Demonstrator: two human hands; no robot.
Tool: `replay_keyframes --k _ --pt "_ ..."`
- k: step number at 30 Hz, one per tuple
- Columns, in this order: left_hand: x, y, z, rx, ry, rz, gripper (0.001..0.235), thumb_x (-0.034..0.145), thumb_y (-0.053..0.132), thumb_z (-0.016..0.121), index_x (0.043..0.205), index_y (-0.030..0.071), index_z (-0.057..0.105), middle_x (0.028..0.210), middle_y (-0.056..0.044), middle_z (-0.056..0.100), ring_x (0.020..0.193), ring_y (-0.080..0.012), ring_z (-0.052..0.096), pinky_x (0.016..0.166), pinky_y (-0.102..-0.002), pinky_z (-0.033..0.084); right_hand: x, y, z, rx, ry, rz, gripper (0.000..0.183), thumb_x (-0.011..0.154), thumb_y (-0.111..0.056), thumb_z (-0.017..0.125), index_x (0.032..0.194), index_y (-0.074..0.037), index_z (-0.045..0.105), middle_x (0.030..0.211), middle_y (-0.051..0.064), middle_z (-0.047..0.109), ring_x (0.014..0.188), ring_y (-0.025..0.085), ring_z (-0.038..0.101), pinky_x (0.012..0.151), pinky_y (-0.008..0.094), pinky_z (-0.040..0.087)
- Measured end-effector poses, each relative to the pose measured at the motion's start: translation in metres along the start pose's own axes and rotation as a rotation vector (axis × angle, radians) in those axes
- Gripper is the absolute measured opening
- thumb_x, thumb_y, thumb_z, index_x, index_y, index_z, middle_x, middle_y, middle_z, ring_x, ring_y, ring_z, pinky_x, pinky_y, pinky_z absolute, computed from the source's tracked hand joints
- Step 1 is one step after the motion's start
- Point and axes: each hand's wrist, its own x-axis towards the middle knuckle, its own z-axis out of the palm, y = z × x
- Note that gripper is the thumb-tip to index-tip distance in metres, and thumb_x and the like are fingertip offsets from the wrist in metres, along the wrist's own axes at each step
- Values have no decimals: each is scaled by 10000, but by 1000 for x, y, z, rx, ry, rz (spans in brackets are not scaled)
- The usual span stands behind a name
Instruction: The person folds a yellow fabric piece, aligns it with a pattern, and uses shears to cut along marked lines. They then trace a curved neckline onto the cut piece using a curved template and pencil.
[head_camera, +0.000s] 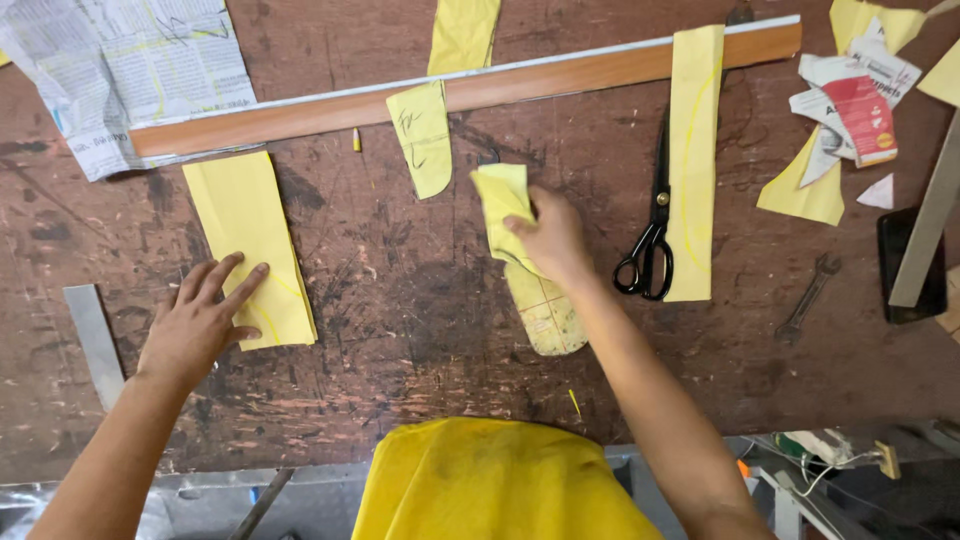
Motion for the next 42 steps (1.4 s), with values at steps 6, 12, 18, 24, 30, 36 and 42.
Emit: replay_keyframes --k 6,12,18,24,30,36,42 --pt "-7 -2 -3 -75 26 5 946 761 554 622 1589 454 174 1669 61 230 1519 -244 273 1165 -517 385 -6 28 -57 892 -64 41 276 992 -51 658 1251 45 649 1191 118 731 1059 208 715 934 351 584" --pt "-8 0 -3 -34 4 -4 948 760 579 606 1586 473 153 1673 75 205 1527 -243 259 1160 -519 389 -28 37 -78 1023 -177 -26 313 955 11 669 1265 13 628 1228 83 713 1139 178 682 990 352 550" --pt "-6 0 -3 -6 -11 -15 960 761 570 606 1587 483 125 1686 93 171 1536 -235 241 1190 -507 363 -35 40 -76 1128 -188 -68 292 960 38 693 1246 31 640 1207 101 723 1125 195 688 982 372 559" --pt "-3 -1 -3 -19 -50 -30 956 785 538 640 1584 478 119 1688 92 154 1536 -238 232 1216 -510 315 3 19 -31 863 -143 19 324 940 -56 717 1251 24 669 1194 100 748 1075 194 720 935 342 597" --pt "-3 1 -7 -38 -81 -31 982 777 525 678 1572 480 105 1686 99 133 1540 -227 215 1229 -510 298 81 -73 57 152 209 -171 513 844 -171 806 1305 -13 643 1211 161 727 1143 289 691 987 401 551" --pt "-7 -2 -6 -33 -66 -14 959 804 523 670 1571 470 96 1663 96 162 1521 -225 233 1197 -533 338 83 -121 107 -307 312 210 598 783 -213 859 1240 -15 527 1319 240 502 1258 393 468 1022 575 384" --pt "0 -8 -8 -39 -77 -4 1014 769 575 673 1601 501 100 1637 116 178 1488 -207 262 1154 -537 381 94 -102 111 -76 426 21 635 724 -116 842 1265 11 534 1244 220 596 1205 420 544 1047 519 428"
